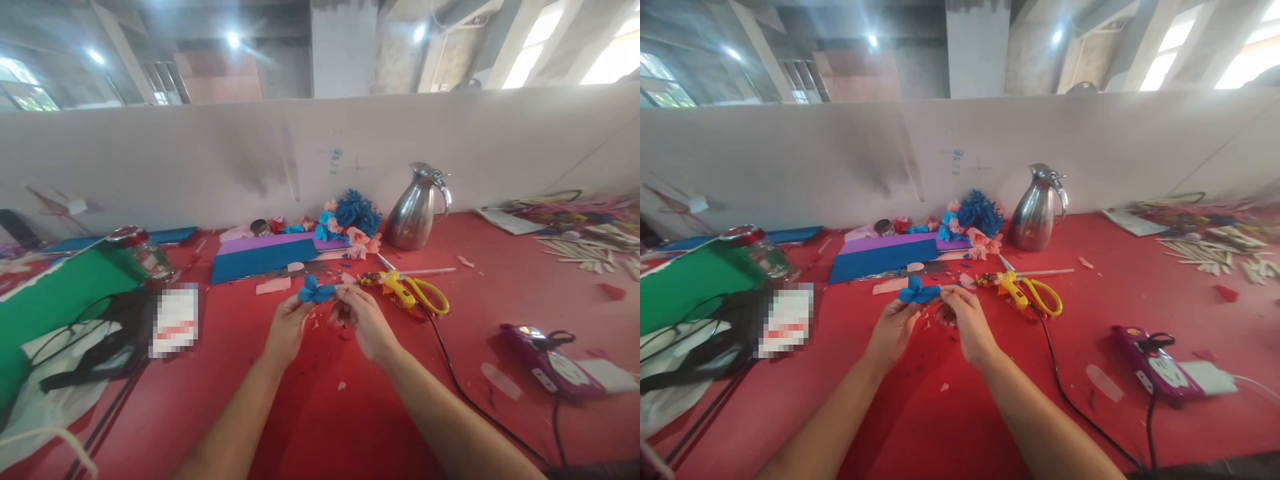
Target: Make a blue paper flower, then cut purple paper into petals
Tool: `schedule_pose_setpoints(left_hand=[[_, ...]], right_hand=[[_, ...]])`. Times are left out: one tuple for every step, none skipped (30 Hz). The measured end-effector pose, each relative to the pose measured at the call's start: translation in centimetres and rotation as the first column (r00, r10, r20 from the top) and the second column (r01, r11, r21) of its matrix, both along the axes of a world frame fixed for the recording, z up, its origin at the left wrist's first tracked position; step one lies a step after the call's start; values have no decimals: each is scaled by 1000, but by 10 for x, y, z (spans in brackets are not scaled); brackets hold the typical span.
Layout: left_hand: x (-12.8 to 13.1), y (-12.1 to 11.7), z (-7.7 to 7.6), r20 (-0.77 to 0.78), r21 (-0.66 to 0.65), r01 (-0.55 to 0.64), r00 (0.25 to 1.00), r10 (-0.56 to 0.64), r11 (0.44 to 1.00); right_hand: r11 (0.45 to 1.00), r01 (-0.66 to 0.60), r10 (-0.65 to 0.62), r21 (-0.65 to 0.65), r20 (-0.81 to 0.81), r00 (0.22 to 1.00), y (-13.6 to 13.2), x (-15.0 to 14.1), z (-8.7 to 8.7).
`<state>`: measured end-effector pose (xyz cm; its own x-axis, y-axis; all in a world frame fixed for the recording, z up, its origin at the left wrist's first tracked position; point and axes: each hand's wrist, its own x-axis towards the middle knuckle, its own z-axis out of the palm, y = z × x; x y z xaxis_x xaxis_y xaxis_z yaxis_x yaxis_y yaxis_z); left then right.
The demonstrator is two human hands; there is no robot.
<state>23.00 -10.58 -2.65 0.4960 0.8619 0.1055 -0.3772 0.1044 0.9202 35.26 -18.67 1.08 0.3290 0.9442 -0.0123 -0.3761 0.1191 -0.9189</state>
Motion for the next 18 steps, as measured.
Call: schedule_pose_setpoints(left_hand=[[0,0,0,-16,13,-6,1000,7,1000],[0,0,0,-38,25,-12,999,13,1000],[0,-1,1,-63,37,-13,998,15,999],[-1,-1,1,-87,51,-10,996,14,999],[-1,-2,2,-110,67,-1,994,8,998],[-2,-2,3,-131,81,11,991,0,997],[-2,-2,4,-147,93,18,989,-4,995],[-2,-2,4,-159,101,16,987,0,995],[-2,-2,4,-166,106,6,986,12,994],[-2,-2,4,-168,107,-9,985,27,994],[-2,-1,4,-165,108,-20,986,38,994],[-1,-1,3,-157,111,-28,987,45,993],[0,-1,3,-143,113,-28,989,44,993],[1,-1,3,-125,115,-22,991,37,993],[1,-1,3,-104,116,-15,994,27,993],[2,-1,3,-83,112,-12,996,21,994],[2,-1,4,-64,105,-12,998,19,994],[3,-1,4,-48,96,-19,999,24,995]], right_hand=[[1000,-14,15,8,-36,999,0,1,1],[1000,-21,22,14,-50,998,0,1,2],[1000,-19,20,18,-50,999,0,1,3],[1000,-12,13,20,-41,999,0,1,3],[1000,0,1,24,-30,1000,0,0,2],[1000,10,-10,28,-19,1000,0,0,2],[999,19,-19,33,-13,1000,0,-1,1],[999,28,-27,35,-10,1000,1,-1,0],[999,41,-41,33,-13,999,1,-1,0],[998,55,-55,27,-17,998,1,-1,-1],[997,68,-68,21,-21,997,1,-1,0],[997,77,-77,16,-23,997,2,-1,0],[997,81,-81,13,-26,996,1,-1,1],[997,80,-80,12,-28,996,1,-1,2],[997,78,-77,11,-31,997,1,-1,3],[997,75,-74,11,-32,997,1,-1,3],[997,73,-73,9,-33,997,1,-1,4],[997,73,-72,4,-33,997,0,-2,3]])
